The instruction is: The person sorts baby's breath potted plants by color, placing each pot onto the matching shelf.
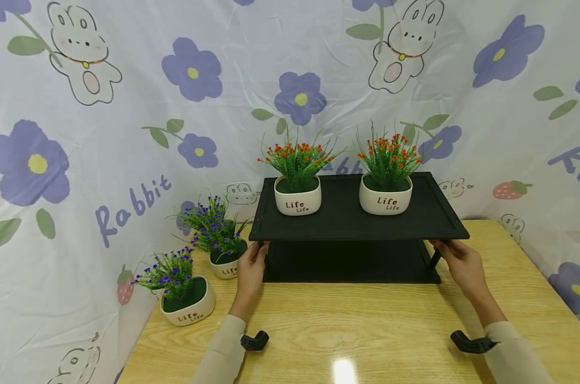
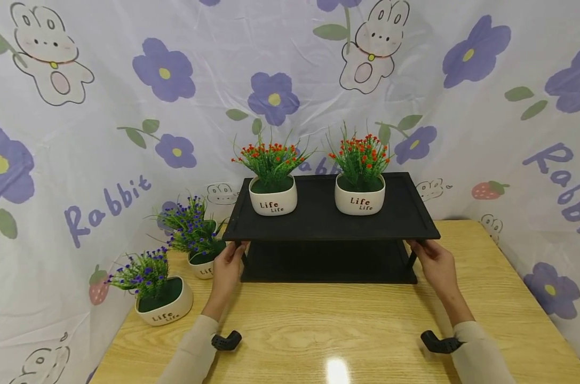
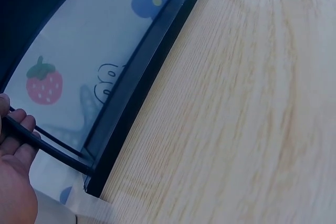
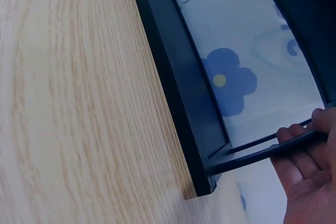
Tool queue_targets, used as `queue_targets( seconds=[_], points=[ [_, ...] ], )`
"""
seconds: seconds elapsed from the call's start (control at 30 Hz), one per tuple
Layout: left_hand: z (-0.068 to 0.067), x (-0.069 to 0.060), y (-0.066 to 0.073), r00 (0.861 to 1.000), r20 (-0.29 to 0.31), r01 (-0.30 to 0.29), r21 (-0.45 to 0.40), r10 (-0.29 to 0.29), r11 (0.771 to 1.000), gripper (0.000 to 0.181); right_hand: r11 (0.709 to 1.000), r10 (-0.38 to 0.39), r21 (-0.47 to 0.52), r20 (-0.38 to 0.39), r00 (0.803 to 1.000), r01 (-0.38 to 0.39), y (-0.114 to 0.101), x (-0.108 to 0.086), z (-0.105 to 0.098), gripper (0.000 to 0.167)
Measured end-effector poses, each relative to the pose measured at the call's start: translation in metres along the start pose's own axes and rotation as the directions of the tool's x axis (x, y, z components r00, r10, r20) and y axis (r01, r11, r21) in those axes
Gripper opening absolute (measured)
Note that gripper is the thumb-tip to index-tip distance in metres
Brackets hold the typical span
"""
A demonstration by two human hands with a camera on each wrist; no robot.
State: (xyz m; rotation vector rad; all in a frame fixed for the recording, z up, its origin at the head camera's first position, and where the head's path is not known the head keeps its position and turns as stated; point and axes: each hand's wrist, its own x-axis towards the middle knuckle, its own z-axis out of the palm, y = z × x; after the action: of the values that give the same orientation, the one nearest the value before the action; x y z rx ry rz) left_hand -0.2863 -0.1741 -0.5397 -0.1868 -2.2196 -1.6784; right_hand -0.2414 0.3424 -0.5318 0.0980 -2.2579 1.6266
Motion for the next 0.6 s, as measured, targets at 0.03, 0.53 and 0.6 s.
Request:
queue_targets(
  seconds=[0.03, 0.53, 0.6],
  points=[
    [0.0, 0.0, 0.0, 1.0, 0.002, 0.001, -0.001, -0.001, 1.0, 0.031, 1.0, 0.004, -0.006, -0.004, 1.0, -0.004, 0.0, 0.0, 0.0, 0.049],
    [-0.01, -0.007, 0.008, 0.992, 0.095, 0.086, -0.017, -0.084, 0.996, 0.047, 0.997, 0.026, -0.075, -0.028, 0.999, -0.028, 0.001, 0.0, 0.001, 0.047],
    [-0.015, -0.01, 0.009, 0.99, 0.096, 0.104, -0.002, -0.104, 0.995, 0.048, 0.997, 0.023, -0.076, -0.027, 0.999, -0.025, 0.0, -0.001, 0.002, 0.047]
  ],
)
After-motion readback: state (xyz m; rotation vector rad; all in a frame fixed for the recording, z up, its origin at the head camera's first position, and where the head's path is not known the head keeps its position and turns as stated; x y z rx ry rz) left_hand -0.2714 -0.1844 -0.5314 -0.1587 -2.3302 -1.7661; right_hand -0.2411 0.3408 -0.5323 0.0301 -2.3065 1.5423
